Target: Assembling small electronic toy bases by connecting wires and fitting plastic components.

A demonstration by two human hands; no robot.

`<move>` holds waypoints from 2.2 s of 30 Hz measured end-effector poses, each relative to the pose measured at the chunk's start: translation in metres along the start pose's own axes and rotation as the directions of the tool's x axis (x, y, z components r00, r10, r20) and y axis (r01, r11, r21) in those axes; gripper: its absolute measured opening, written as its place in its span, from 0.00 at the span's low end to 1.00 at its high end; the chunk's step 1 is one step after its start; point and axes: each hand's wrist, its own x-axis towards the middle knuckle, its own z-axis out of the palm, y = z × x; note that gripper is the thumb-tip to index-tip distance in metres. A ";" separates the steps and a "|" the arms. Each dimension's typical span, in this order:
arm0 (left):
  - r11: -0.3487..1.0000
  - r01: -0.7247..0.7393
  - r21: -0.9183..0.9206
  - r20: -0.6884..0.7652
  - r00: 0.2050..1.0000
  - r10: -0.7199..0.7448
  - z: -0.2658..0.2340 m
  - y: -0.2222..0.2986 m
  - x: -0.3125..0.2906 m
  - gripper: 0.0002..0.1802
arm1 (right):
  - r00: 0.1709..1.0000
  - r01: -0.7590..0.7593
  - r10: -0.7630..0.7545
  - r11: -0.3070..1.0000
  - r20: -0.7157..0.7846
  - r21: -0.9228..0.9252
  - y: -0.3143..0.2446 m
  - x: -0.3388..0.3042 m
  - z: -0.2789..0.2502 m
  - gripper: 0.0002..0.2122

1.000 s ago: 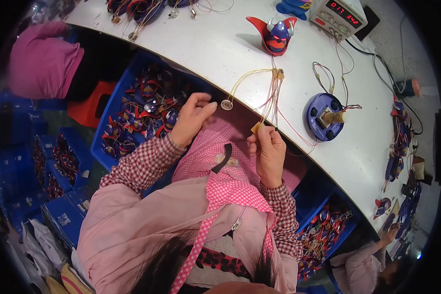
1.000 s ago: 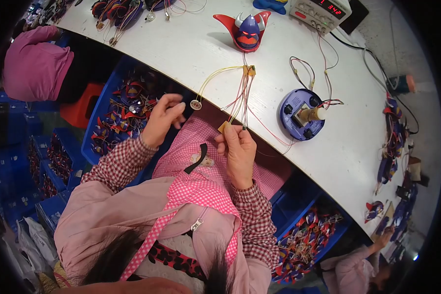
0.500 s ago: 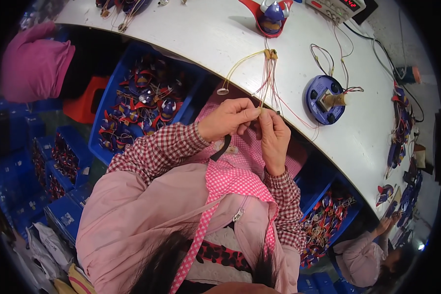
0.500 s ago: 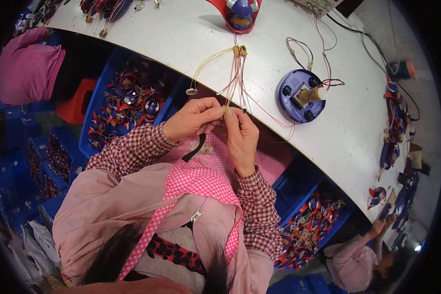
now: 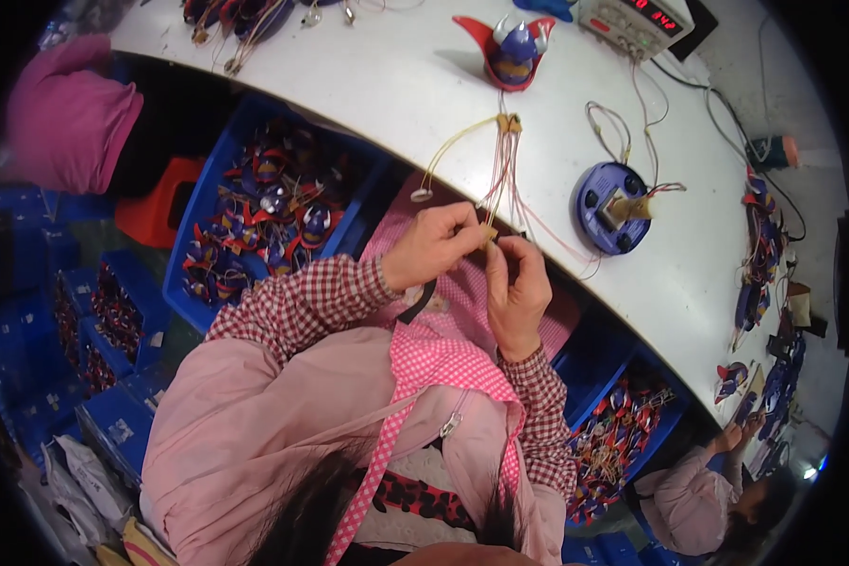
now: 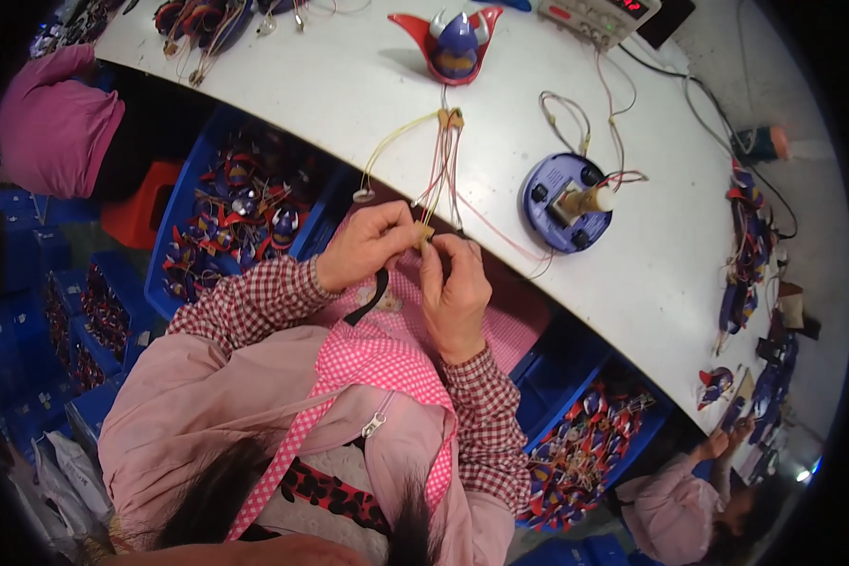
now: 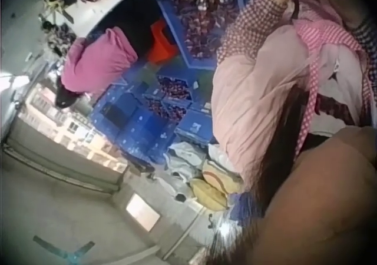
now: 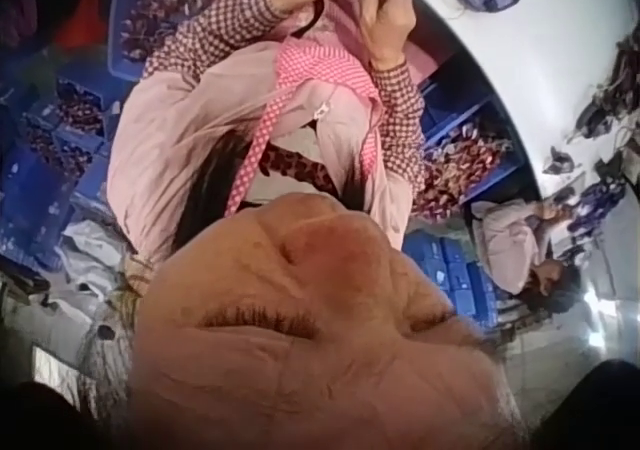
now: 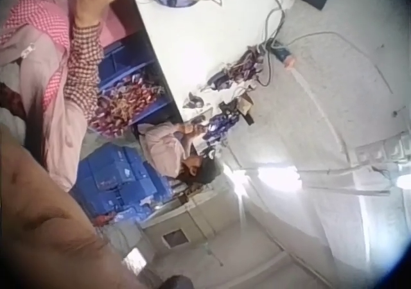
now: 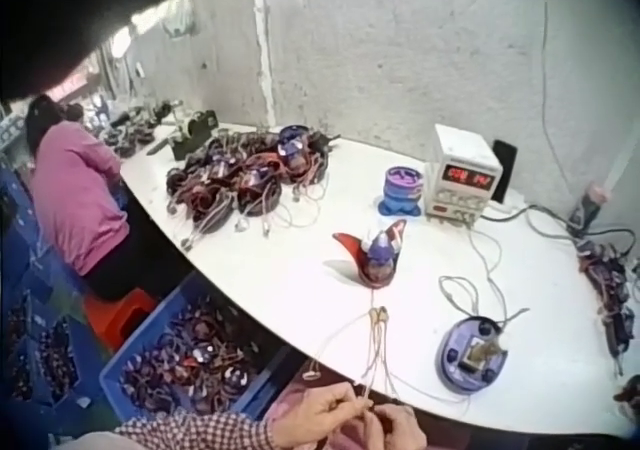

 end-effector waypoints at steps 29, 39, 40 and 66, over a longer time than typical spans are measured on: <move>0.490 -0.665 0.564 0.330 0.725 0.604 0.013 0.069 0.040 0.38 | 0.959 -0.190 0.203 0.978 -0.198 0.083 0.001 0.051 -0.111 0.17; 0.374 -0.646 0.666 0.482 0.754 0.446 0.086 0.045 0.122 0.61 | 0.992 -0.094 0.072 0.969 -0.101 -0.228 0.043 0.084 -0.098 0.12; 0.375 -0.640 0.670 0.477 0.759 0.442 0.086 0.045 0.123 0.61 | 0.993 -0.093 0.073 0.970 -0.096 -0.223 0.044 0.085 -0.096 0.12; 0.285 -0.150 0.947 -0.044 0.816 0.577 -0.085 0.044 0.158 0.46 | 0.841 -0.056 -0.253 0.838 -0.478 -0.543 0.043 0.080 -0.141 0.10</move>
